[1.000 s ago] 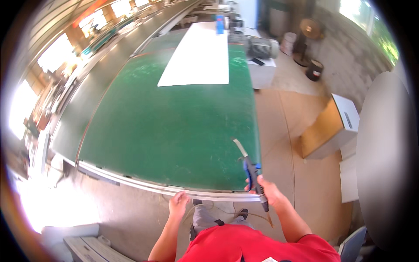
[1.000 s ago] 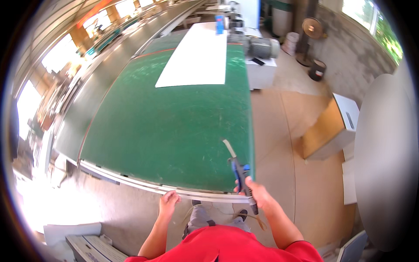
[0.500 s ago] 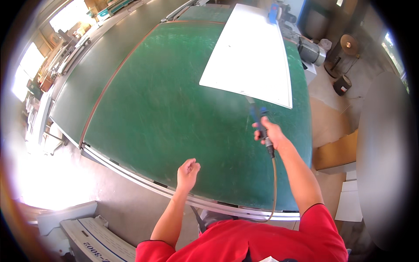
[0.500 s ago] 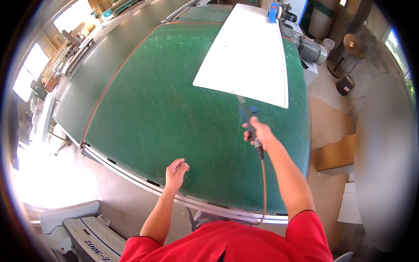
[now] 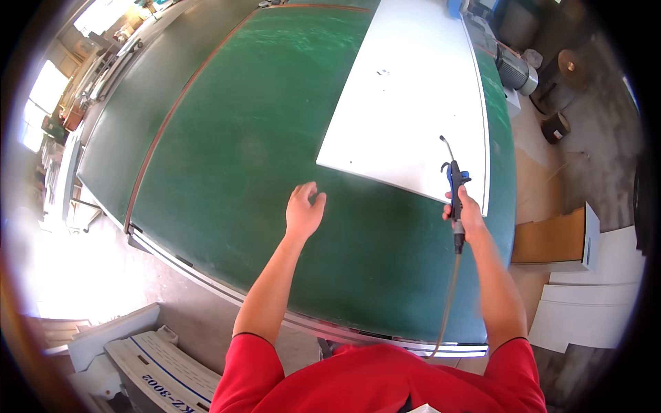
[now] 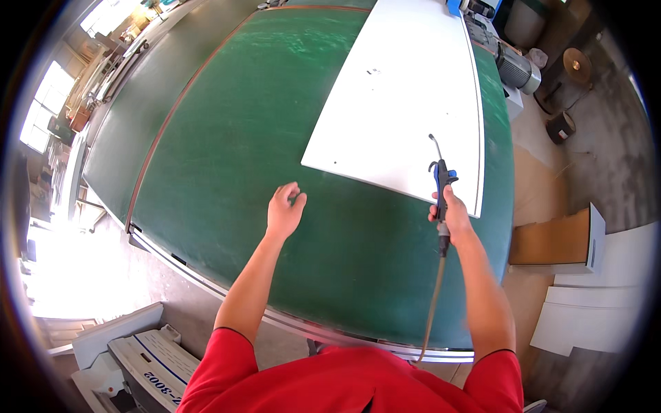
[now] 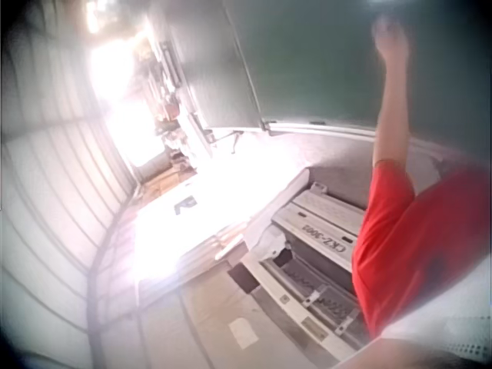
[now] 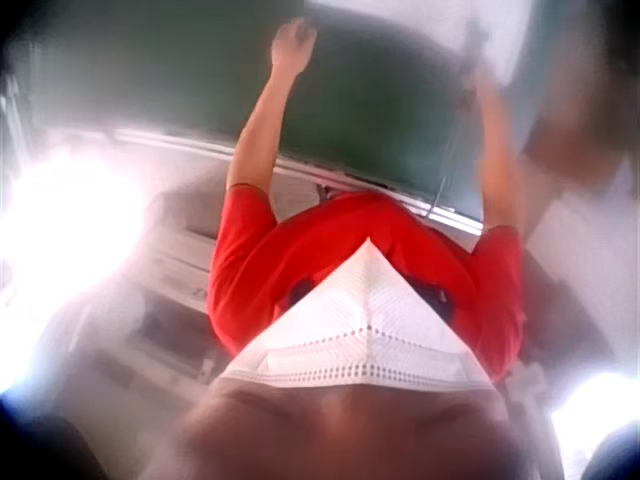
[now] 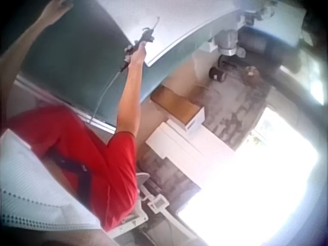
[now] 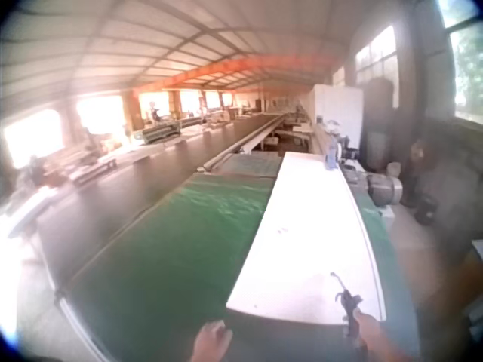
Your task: The person repeatedly picks up white rectangular panels from a green workbench, carries them to a large machine, places them on the machine's bed, and then returns to the workbench. This cycle is performed multiple times with different panels.
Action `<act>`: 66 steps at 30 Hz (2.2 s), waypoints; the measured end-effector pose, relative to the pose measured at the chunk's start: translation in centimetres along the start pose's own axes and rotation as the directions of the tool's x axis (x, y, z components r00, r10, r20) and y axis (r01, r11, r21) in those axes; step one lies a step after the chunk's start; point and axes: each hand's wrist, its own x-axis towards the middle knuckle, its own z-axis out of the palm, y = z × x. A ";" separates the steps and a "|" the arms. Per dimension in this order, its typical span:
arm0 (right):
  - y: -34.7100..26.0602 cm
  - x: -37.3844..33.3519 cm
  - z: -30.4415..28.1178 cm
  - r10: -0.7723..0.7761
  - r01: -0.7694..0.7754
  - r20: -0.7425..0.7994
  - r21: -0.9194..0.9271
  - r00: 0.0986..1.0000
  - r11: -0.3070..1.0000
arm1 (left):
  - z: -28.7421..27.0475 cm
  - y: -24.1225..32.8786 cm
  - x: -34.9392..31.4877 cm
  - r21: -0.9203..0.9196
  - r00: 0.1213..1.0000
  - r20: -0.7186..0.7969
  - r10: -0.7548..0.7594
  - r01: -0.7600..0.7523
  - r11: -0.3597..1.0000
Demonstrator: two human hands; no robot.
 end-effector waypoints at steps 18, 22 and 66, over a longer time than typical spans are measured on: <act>6.6 -14.1 -15.1 0.068 -0.076 -0.182 -0.036 0.981 0.996 | 4.5 -0.8 5.2 0.656 0.993 -0.073 -0.093 0.118 0.746; 7.1 -18.4 -14.6 0.174 -0.141 0.142 -0.219 0.974 0.966 | 2.3 -1.8 2.6 0.644 0.976 -0.183 -0.120 0.211 0.736; 39.5 -45.5 -29.3 0.012 0.037 0.389 -0.117 0.921 0.992 | -12.0 5.2 -63.3 0.302 0.524 -0.570 -0.633 0.850 0.431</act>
